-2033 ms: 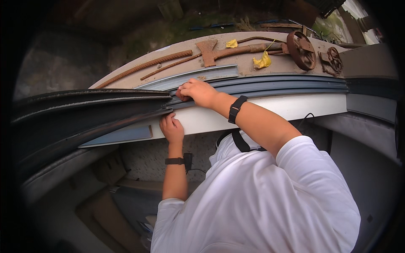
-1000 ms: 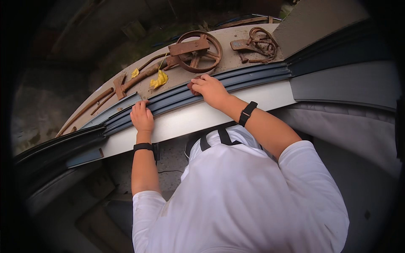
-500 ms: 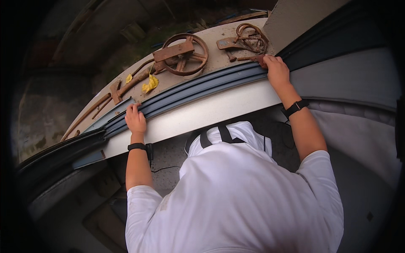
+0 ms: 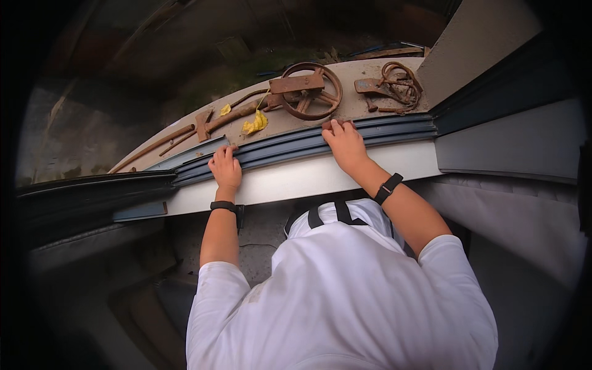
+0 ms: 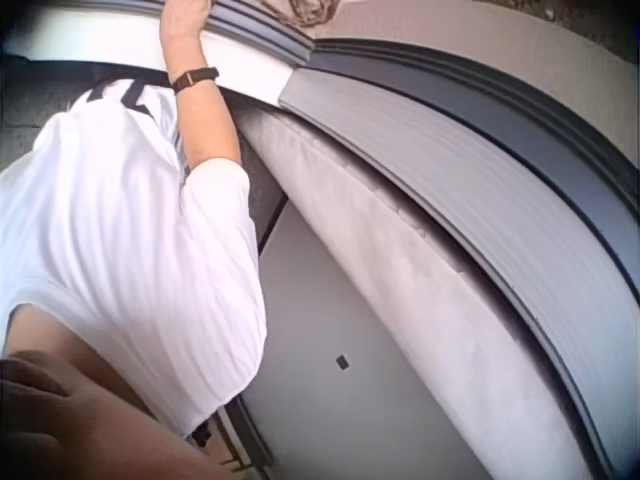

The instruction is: The person sands the window sill and window frame using a piece of sandpaper, handling and flipping several metal and wooden trim pieces during the process.

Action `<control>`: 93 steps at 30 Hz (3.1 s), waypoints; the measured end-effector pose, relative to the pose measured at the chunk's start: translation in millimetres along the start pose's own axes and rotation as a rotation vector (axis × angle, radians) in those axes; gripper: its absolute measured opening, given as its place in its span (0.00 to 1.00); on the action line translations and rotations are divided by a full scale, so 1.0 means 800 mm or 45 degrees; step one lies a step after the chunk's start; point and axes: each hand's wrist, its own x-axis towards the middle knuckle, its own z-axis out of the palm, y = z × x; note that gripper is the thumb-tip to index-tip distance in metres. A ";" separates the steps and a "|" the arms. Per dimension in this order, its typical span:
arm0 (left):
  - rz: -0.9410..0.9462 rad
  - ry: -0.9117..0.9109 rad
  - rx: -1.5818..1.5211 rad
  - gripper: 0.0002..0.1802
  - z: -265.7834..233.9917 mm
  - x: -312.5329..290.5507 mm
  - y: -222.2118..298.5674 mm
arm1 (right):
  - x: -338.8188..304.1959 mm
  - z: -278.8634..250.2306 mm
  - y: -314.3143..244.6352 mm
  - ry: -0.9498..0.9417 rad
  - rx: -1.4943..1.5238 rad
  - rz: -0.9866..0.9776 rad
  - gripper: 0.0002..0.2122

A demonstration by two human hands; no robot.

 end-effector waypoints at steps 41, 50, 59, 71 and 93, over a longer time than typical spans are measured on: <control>-0.607 0.261 -2.002 0.17 -0.262 -0.486 -0.278 | -0.046 -0.066 -0.622 -1.040 1.072 -0.426 0.23; -0.342 0.304 -2.337 0.13 -0.275 -0.484 -0.298 | -0.020 -0.071 -0.746 -1.250 1.099 -0.713 0.28; -0.881 0.438 -2.436 0.20 -0.262 -0.481 -0.288 | 0.018 -0.020 -0.707 -1.106 0.780 -1.090 0.23; -0.642 -0.075 -2.201 0.38 -0.282 -0.310 -0.273 | 0.094 -0.044 -0.655 -0.561 1.440 -0.635 0.23; 0.101 1.301 -0.468 0.37 -0.409 -0.058 -0.358 | 0.240 0.037 -0.665 -0.343 1.282 -0.495 0.31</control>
